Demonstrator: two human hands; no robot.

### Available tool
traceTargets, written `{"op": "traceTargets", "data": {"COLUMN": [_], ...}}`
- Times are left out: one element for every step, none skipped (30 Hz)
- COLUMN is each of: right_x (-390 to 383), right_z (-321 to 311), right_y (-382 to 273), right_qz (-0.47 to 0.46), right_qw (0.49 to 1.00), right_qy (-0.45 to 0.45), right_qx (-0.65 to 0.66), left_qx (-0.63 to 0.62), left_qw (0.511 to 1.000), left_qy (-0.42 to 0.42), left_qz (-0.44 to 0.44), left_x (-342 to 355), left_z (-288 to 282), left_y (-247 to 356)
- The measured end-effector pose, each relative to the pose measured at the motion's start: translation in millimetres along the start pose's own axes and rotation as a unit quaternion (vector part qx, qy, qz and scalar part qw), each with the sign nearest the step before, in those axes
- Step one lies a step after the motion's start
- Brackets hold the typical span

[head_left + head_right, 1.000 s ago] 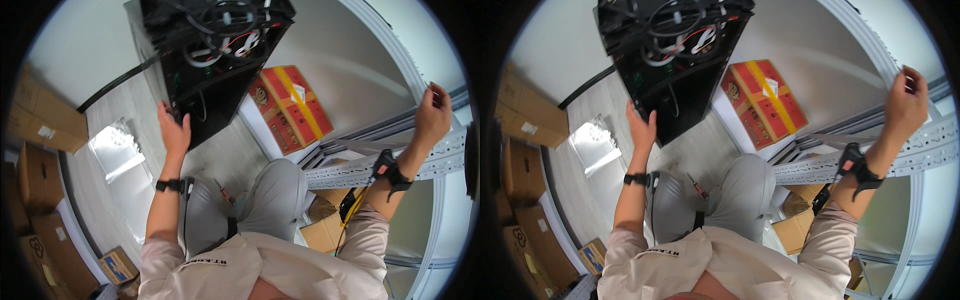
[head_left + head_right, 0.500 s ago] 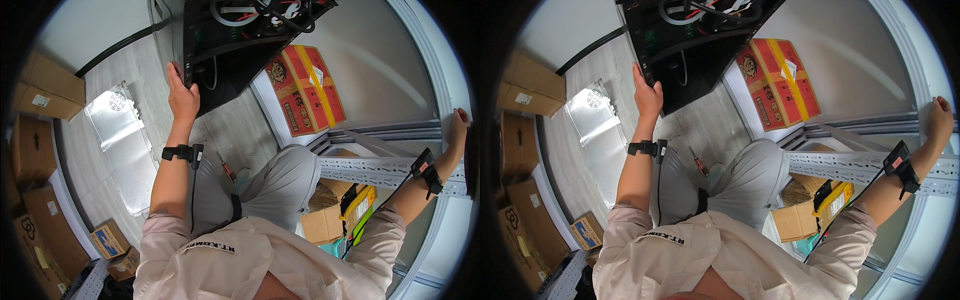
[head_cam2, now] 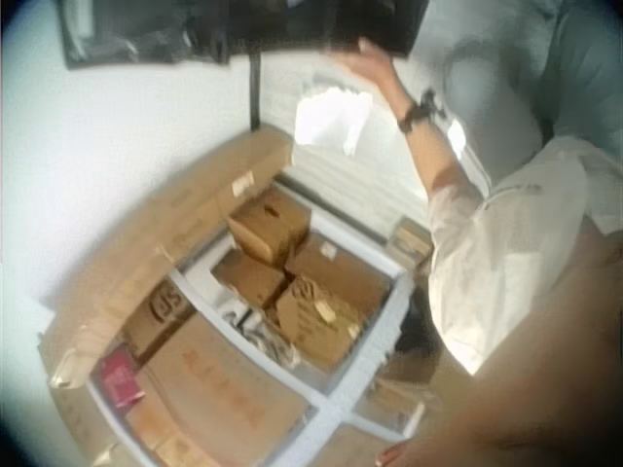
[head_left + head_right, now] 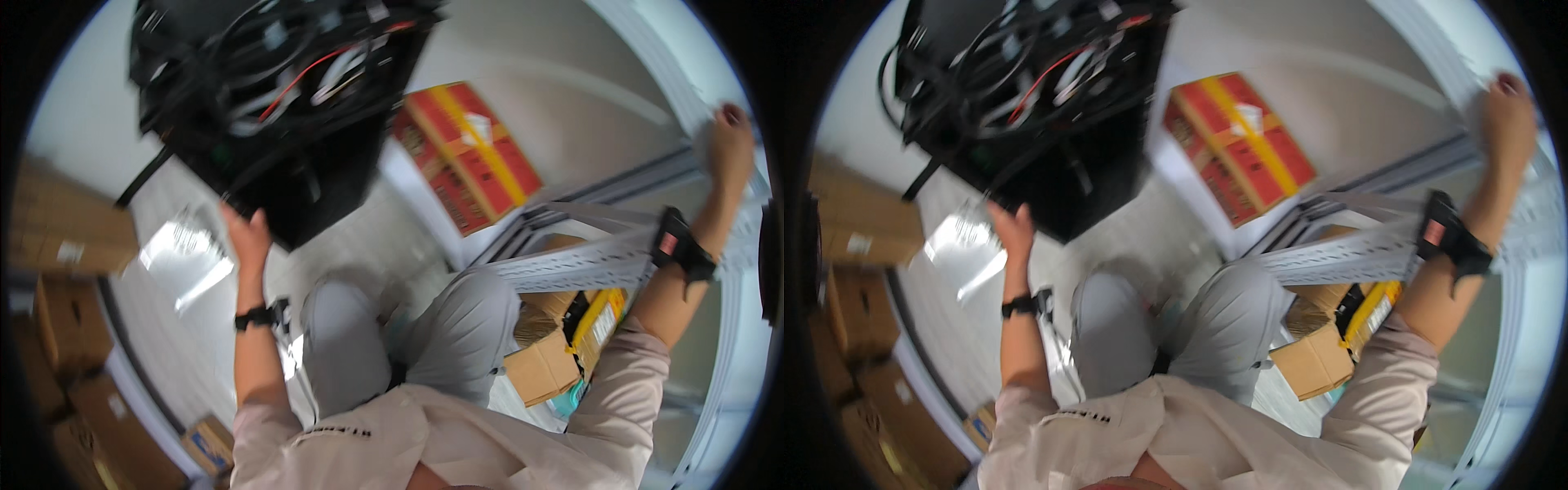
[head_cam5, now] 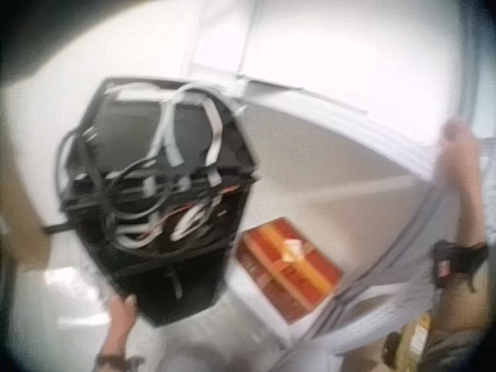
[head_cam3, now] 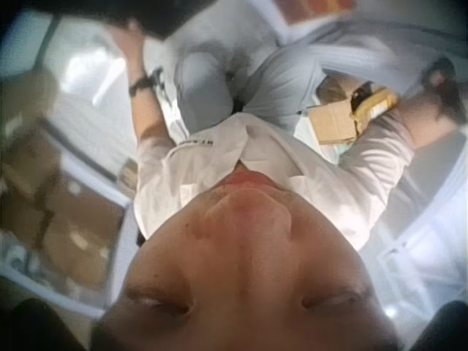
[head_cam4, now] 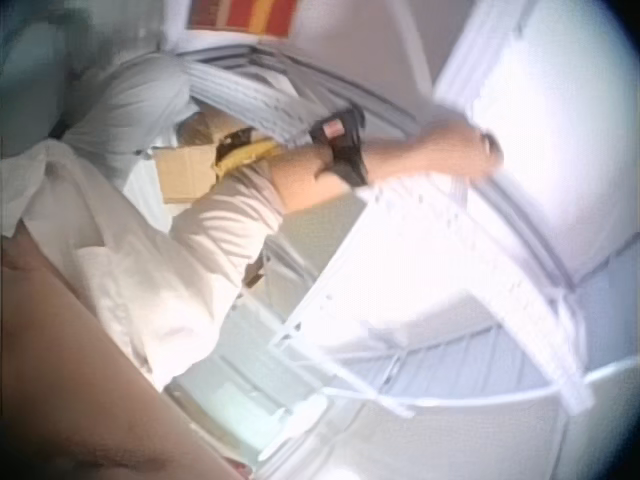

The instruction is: The person unscrews fasteners from the side and rear panels of an appliance using a screwdriver, removes the rear panel, and handles the internal wiring.

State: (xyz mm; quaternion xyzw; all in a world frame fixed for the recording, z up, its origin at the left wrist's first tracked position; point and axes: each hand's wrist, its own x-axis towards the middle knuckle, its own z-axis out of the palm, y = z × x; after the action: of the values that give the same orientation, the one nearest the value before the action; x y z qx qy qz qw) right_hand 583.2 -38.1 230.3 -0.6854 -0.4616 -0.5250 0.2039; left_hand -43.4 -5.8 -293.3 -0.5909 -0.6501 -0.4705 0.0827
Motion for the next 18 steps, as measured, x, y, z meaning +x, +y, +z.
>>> {"op": "traceTargets", "data": {"right_x": [-10.4,-7.5,-6.5,-10.0,-10.9,-10.8,-10.7,-9.4,-9.3,-9.6,-10.0,-8.1,-7.4,-6.6,-6.8,-6.6,-8.3,-8.9], "right_z": [-20.0,-31.9,-42.4,-47.0,-42.0,-38.1,-39.7,-42.8,-41.0,-38.7,-36.0,-39.4,-44.3,-45.2,-46.6,-48.7,-51.1,-52.4], "right_y": [-33.7,-39.9,-51.3,-55.4,-50.4,-42.2,-36.0,-29.8,-31.2,-32.6,-34.2,-37.9,-43.5,-46.0,-47.8,-49.3,-51.1,-54.1], "right_qz": [0.027,0.019,0.028,0.038,0.054,0.065,0.089,0.111,0.13,0.126,0.122,0.115,0.121,0.116,0.111,0.107,0.11,0.109], "right_qw": [0.999,0.999,0.998,0.995,0.987,0.977,0.963,0.947,0.923,0.914,0.904,0.896,0.894,0.9,0.907,0.913,0.923,0.929], "right_qy": [0.001,-0.007,-0.017,-0.032,-0.047,-0.062,-0.079,-0.095,-0.114,-0.117,-0.122,-0.127,-0.134,-0.134,-0.134,-0.134,-0.127,-0.132], "right_qx": [0.02,0.033,0.06,0.092,0.145,0.195,0.241,0.287,0.344,0.368,0.391,0.41,0.411,0.399,0.385,0.37,0.346,0.328], "left_qx": [-0.072,-0.128,-0.138,-0.142,-0.148,-0.155,-0.147,-0.151,-0.158,-0.166,-0.169,-0.176,-0.182,-0.183,-0.186,-0.189,-0.189,-0.187], "left_qw": [0.992,0.983,0.981,0.98,0.979,0.977,0.976,0.976,0.971,0.966,0.967,0.966,0.966,0.966,0.965,0.965,0.966,0.968], "left_qy": [-0.06,-0.076,-0.064,-0.056,-0.056,-0.059,-0.061,-0.063,-0.071,-0.078,-0.075,-0.075,-0.075,-0.076,-0.079,-0.083,-0.08,-0.077], "left_qz": [-0.091,-0.106,-0.117,-0.128,-0.13,-0.135,-0.149,-0.142,-0.163,-0.184,-0.177,-0.173,-0.168,-0.167,-0.165,-0.164,-0.156,-0.148], "left_x": [3.4,6.0,7.5,8.6,11.4,11.8,9.2,9.6,11.1,13.4,16.4,17.8,19.4,20.5,21.0,21.5,20.5,19.1], "left_z": [-8.4,-16.0,-18.1,-18.1,-18.0,-14.1,-12.9,-8.9,-15.6,-21.1,-24.0,-25.6,-27.7,-30.5,-32.6,-34.0,-32.2,-31.6], "left_y": [4.1,22.6,27.0,29.8,35.6,42.7,48.2,54.0,54.3,54.6,53.5,53.1,52.9,53.1,56.9,59.2,56.7,54.1]}}
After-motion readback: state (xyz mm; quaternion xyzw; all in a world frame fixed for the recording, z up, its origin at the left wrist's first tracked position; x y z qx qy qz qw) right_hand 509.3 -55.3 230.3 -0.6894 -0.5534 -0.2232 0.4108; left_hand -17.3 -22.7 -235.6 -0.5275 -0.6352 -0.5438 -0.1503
